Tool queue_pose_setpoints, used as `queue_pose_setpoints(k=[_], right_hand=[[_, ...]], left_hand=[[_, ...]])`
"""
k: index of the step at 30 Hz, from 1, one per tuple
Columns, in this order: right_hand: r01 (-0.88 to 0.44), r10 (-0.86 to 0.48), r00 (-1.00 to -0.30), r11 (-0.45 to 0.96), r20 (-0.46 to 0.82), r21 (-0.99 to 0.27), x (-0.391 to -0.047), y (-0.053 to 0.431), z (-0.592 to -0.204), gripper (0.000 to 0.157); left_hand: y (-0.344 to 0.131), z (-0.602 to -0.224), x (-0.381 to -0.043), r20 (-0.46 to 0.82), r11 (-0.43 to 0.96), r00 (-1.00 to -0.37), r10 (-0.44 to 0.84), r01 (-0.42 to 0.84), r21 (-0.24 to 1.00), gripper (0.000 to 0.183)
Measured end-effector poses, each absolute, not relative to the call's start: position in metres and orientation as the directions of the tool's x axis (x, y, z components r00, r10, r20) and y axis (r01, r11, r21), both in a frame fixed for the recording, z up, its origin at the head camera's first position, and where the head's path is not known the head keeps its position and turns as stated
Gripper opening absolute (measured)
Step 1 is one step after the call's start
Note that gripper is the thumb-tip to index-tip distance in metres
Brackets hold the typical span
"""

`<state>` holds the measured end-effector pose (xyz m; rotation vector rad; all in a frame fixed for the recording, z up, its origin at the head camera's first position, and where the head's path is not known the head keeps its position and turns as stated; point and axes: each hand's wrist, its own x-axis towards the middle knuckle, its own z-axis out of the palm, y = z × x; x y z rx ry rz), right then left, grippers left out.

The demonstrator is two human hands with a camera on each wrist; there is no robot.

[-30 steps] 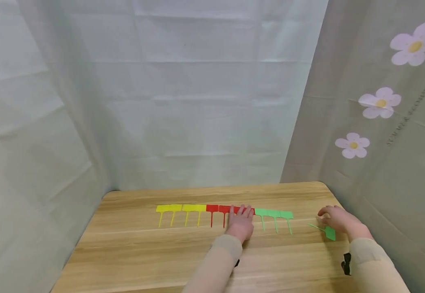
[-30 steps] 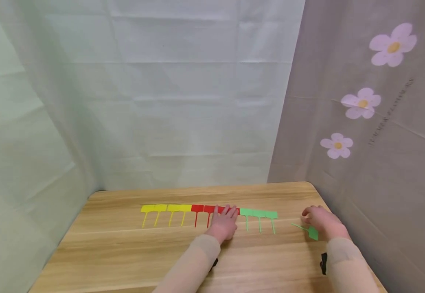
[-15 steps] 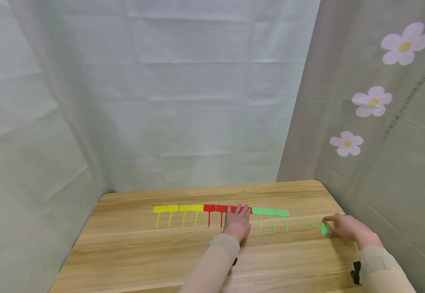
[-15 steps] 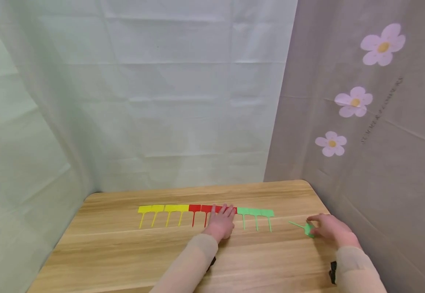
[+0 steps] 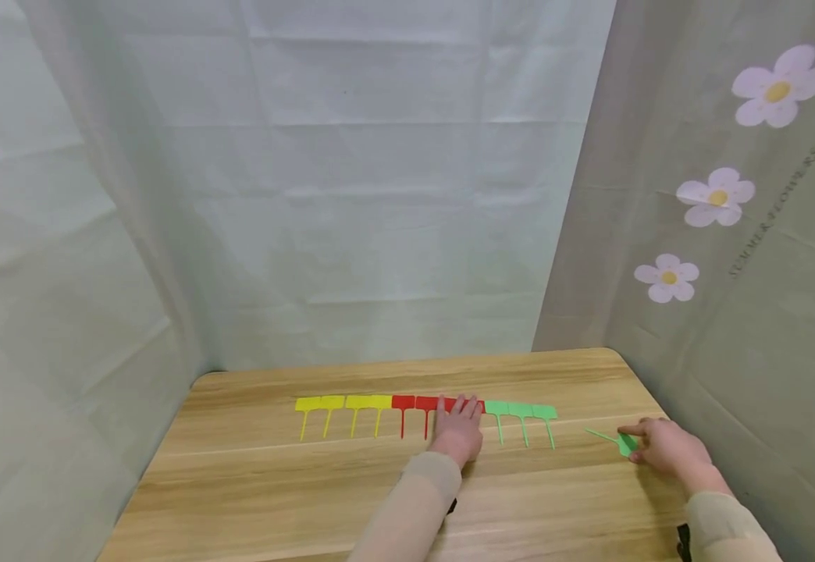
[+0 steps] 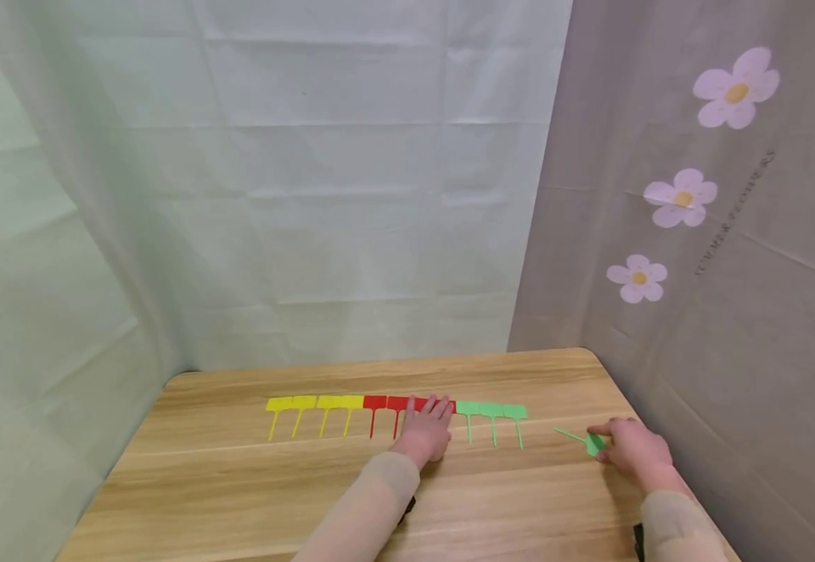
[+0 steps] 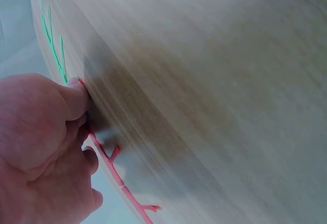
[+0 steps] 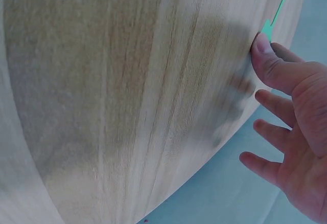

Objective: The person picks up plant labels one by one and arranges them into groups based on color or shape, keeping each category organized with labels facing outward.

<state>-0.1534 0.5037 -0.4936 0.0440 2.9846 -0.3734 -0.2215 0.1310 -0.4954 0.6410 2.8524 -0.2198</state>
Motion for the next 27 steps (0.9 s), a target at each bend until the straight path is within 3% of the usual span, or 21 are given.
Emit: queue_pose_setpoints(k=[6,16,27], right_hand=[[0.039,0.012,-0.993,0.974,-0.122,-0.223,-0.156,0.500,-0.493,0.048],[0.013,-0.015,-0.992,0.976,-0.129,-0.218,-0.160,0.492,-0.490,0.040],[0.038,-0.004,-0.981,0.976,-0.192,-0.214,-0.169,0.494,-0.486,0.040]], left_hand=[[0.131,-0.494,-0.220,-0.236,0.898,-0.885,0.402,0.431,-0.085,0.058],[0.133,-0.495,-0.221,-0.233,0.899,-0.887,0.399,0.429,-0.091,0.058],[0.133,-0.498,-0.221,-0.227,0.903,-0.893,0.389,0.418,-0.095,0.058]])
